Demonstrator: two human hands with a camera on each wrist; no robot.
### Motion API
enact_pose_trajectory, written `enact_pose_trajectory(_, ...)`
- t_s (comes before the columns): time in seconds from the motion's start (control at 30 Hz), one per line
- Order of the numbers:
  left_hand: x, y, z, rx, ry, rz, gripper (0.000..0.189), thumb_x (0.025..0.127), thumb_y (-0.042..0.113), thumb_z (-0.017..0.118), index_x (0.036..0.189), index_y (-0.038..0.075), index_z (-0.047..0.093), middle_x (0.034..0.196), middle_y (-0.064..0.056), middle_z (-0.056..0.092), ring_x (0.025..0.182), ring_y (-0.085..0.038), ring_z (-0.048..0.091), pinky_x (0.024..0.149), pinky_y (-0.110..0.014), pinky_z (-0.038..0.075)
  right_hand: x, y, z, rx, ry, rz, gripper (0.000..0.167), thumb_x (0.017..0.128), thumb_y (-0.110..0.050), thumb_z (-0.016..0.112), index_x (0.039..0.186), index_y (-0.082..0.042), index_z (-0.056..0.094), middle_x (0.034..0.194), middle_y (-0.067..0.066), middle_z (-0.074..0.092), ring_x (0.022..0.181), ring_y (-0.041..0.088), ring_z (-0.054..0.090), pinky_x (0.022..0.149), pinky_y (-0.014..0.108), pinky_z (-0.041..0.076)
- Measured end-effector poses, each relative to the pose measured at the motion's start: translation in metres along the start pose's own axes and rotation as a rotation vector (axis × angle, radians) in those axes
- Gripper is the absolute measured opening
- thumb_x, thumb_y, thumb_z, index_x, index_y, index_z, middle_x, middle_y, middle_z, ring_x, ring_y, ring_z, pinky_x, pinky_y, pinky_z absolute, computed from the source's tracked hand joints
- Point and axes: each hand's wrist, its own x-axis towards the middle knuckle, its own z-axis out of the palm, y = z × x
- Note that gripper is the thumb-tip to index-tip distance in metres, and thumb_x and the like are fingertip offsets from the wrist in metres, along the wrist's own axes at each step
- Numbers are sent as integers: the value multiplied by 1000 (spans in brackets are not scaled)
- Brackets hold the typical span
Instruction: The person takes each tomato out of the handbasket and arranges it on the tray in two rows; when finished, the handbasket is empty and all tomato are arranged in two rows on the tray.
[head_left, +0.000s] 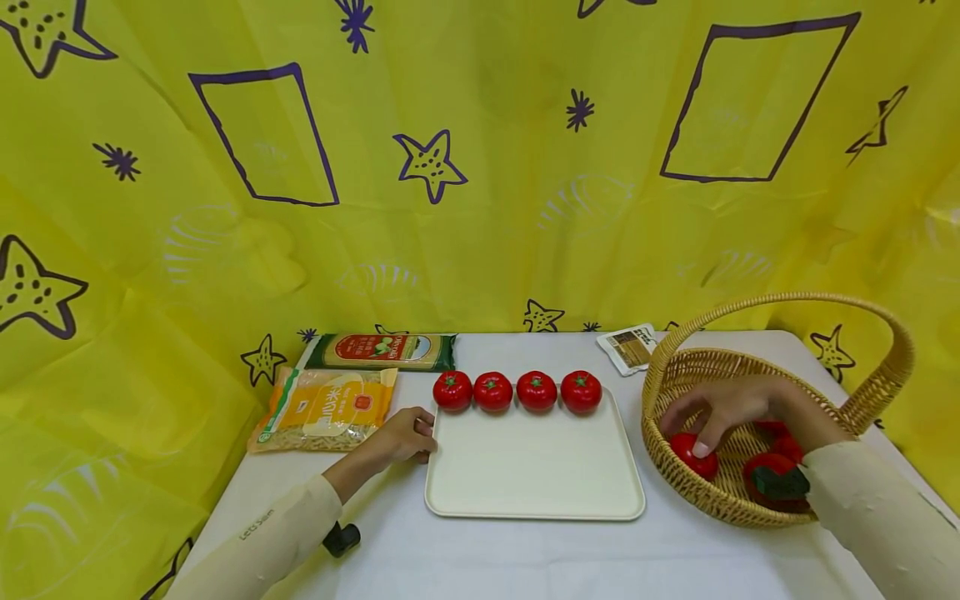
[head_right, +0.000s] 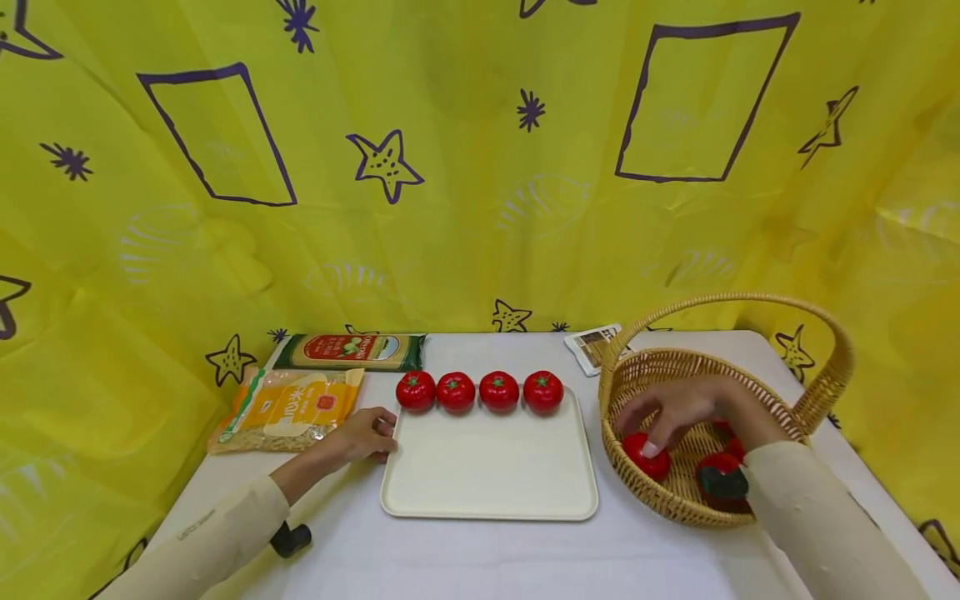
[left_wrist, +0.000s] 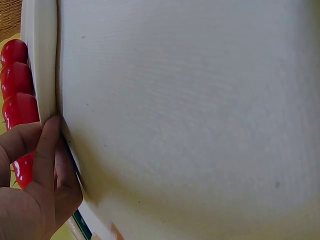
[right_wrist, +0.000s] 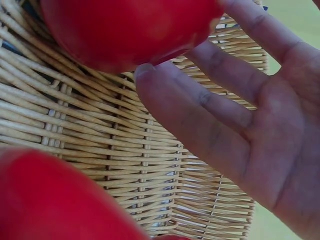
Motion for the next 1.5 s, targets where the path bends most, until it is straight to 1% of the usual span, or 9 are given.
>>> enact_pose_trajectory(0.13,-2,-1,0,-23,5,22,37,83,-9,71,116,-7,56,88,-10,54,70,-18,58,64,-28,62,3,1,1,-12,0,39,54,82,-23,80,131,-12,63,134,9,60,122,24,51,99,34,45)
enact_pose_trajectory(0.27,-2,0,1,-26,9,21,37,82,-9,71,116,-6,56,88,-9,54,69,-18,58,63,-28,61,5,2,3,-22,9,74,53,80,-23,82,129,-15,65,133,8,59,121,24,49,100,38,43)
enact_pose_trajectory(0.57,-2,0,1,-15,8,18,37,83,-8,72,116,-6,56,89,-10,54,71,-19,58,65,-28,62,8,1,6,93,0,162,52,80,-14,80,129,-10,63,131,12,57,107,24,58,88,36,57)
enact_pose_trajectory(0.7,-2,0,1,-16,8,20,37,83,-9,72,116,-6,56,88,-10,54,71,-19,58,64,-28,62,8,1,6,113,6,181,52,81,-11,79,130,-9,63,131,11,57,105,24,59,86,37,59)
enact_pose_trajectory(0.9,-2,1,1,1,5,23,37,83,-7,72,116,-5,56,89,-10,55,71,-19,58,65,-29,62,8,6,6,68,20,156,52,79,-14,81,128,-12,65,130,10,57,107,24,57,87,36,57)
enact_pose_trajectory(1.03,-1,0,0,6,4,25,37,84,-7,73,117,-5,56,89,-11,55,71,-20,58,65,-29,62,7,8,5,-26,52,125,49,78,-20,82,125,-18,68,133,9,59,116,25,51,95,38,48)
enact_pose_trajectory(1.13,-1,-1,0,0,3,27,37,84,-7,72,117,-5,56,89,-11,55,71,-19,58,64,-28,61,5,8,3,-60,63,100,49,78,-24,82,125,-21,69,135,9,59,121,25,48,98,40,44)
enact_pose_trajectory(1.3,0,-3,0,-15,2,27,35,84,-8,71,115,-5,56,87,-9,55,69,-19,57,62,-26,60,1,9,1,-43,63,33,50,80,-27,80,127,-17,67,135,11,58,121,27,47,95,39,47)
enact_pose_trajectory(1.5,0,-4,0,-12,3,33,34,83,-8,71,114,-5,57,87,-9,55,69,-18,57,61,-25,60,-9,9,0,-26,121,-2,47,82,-27,79,126,-18,67,132,9,59,122,28,46,94,43,46)
